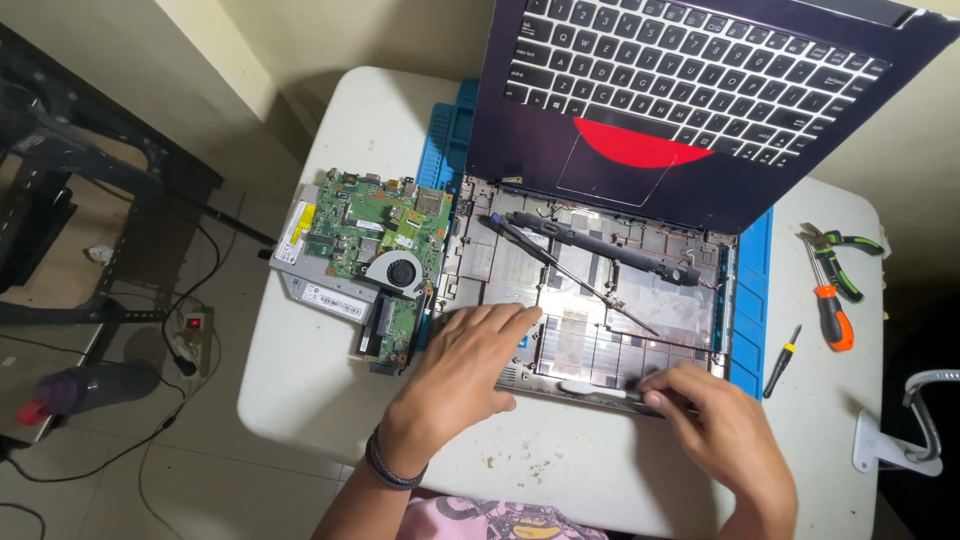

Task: The person works on a disassembled laptop placed on a white table. They use a screwdriver to remove screws from the laptop's internal frame and then use tweezers to manipulate small components and wires within the chassis. The motherboard and other parts are visible on the table.

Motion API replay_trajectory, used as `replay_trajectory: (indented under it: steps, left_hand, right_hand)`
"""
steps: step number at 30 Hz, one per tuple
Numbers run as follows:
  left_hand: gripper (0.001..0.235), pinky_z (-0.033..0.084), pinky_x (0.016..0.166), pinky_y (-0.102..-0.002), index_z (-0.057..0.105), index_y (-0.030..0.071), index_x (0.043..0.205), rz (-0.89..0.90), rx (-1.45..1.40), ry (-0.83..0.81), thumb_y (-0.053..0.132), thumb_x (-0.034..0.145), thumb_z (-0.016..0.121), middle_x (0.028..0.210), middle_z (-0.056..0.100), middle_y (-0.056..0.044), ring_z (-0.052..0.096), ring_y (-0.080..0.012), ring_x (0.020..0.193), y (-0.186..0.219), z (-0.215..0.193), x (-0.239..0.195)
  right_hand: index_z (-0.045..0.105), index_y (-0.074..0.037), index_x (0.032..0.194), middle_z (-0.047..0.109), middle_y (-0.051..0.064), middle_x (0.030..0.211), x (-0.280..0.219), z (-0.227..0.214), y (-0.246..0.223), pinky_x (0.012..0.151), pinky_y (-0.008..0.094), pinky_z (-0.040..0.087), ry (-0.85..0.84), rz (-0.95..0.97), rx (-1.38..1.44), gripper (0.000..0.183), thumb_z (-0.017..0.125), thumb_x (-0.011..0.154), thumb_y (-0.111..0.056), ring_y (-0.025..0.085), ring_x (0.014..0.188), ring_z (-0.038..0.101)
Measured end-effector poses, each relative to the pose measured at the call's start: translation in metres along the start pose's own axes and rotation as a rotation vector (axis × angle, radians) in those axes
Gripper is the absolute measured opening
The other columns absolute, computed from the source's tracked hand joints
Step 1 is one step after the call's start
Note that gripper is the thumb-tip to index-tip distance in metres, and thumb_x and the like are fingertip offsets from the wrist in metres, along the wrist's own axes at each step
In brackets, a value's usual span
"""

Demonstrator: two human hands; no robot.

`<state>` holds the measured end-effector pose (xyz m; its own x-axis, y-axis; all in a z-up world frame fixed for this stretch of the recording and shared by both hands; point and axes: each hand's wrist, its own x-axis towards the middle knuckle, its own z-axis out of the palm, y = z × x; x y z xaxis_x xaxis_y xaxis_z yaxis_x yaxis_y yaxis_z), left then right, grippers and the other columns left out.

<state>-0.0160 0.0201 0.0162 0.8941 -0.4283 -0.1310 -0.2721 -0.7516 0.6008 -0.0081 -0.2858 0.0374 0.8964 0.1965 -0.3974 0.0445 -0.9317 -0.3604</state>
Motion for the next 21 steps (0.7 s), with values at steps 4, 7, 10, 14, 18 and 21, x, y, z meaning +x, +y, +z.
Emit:
replay_trajectory:
  steps: [4, 7, 10, 14, 18, 21]
  left_hand:
    - [0.103, 0.038, 0.104, -0.044, 0.043, 0.012, 0.146, 0.007, 0.045, 0.008, 0.021, 0.059, 0.098, 0.133, 0.057, -0.007, 0.054, -0.0286, 0.121, 0.003, -0.002, 0.003]
    - [0.096, 0.034, 0.11, -0.046, 0.042, 0.007, 0.148, 0.0, 0.013, 0.0, 0.027, 0.069, 0.092, 0.144, 0.053, -0.011, 0.05, -0.0301, 0.13, 0.005, 0.002, 0.001]
    - [0.084, 0.043, 0.1, -0.045, 0.05, 0.007, 0.135, -0.052, 0.131, 0.096, 0.027, 0.066, 0.094, 0.128, 0.059, -0.011, 0.056, -0.0319, 0.118, 0.021, 0.01, -0.004]
    - [0.06, 0.045, 0.1, -0.05, 0.062, -0.003, 0.12, -0.21, 0.212, -0.042, 0.034, 0.08, 0.086, 0.138, 0.045, -0.023, 0.046, -0.0378, 0.121, 0.053, 0.029, -0.014]
    - [0.057, 0.044, 0.088, -0.045, 0.067, -0.002, 0.12, -0.106, 0.312, -0.247, 0.05, 0.096, 0.072, 0.108, 0.055, -0.014, 0.049, -0.0311, 0.103, 0.071, 0.062, -0.02]
    - [0.039, 0.047, 0.074, -0.04, 0.07, 0.006, 0.113, -0.099, 0.386, -0.207, 0.04, 0.095, 0.068, 0.109, 0.052, -0.011, 0.049, -0.0305, 0.102, 0.075, 0.066, -0.019]
  right_hand:
    - [0.08, -0.025, 0.1, 0.082, -0.009, 0.096, 0.015, 0.019, -0.045, 0.07, 0.033, 0.055, 0.06, -0.283, 0.135, 0.014, 0.069, 0.091, -0.028, 0.016, 0.081, 0.078]
    - [0.073, -0.024, 0.099, 0.074, -0.007, 0.088, 0.017, 0.018, -0.057, 0.055, 0.039, 0.045, 0.065, -0.334, 0.075, 0.01, 0.064, 0.096, -0.025, 0.024, 0.073, 0.071]
    - [0.076, -0.025, 0.098, 0.077, -0.009, 0.085, 0.015, 0.011, -0.041, 0.056, 0.035, 0.047, 0.09, -0.276, 0.065, 0.01, 0.066, 0.094, -0.025, 0.018, 0.066, 0.069]
    - [0.072, -0.024, 0.098, 0.074, -0.008, 0.091, 0.016, 0.02, -0.028, 0.062, 0.037, 0.048, 0.178, -0.201, 0.022, 0.008, 0.064, 0.095, -0.025, 0.022, 0.079, 0.069]
    - [0.068, -0.02, 0.105, 0.068, -0.002, 0.091, 0.03, 0.025, -0.037, 0.058, 0.043, 0.045, 0.349, -0.283, -0.06, 0.01, 0.059, 0.101, -0.02, 0.031, 0.069, 0.062]
    - [0.068, -0.021, 0.103, 0.065, 0.0, 0.087, 0.041, 0.026, -0.05, 0.059, 0.047, 0.045, 0.34, -0.39, -0.114, 0.007, 0.064, 0.098, -0.02, 0.038, 0.064, 0.06]
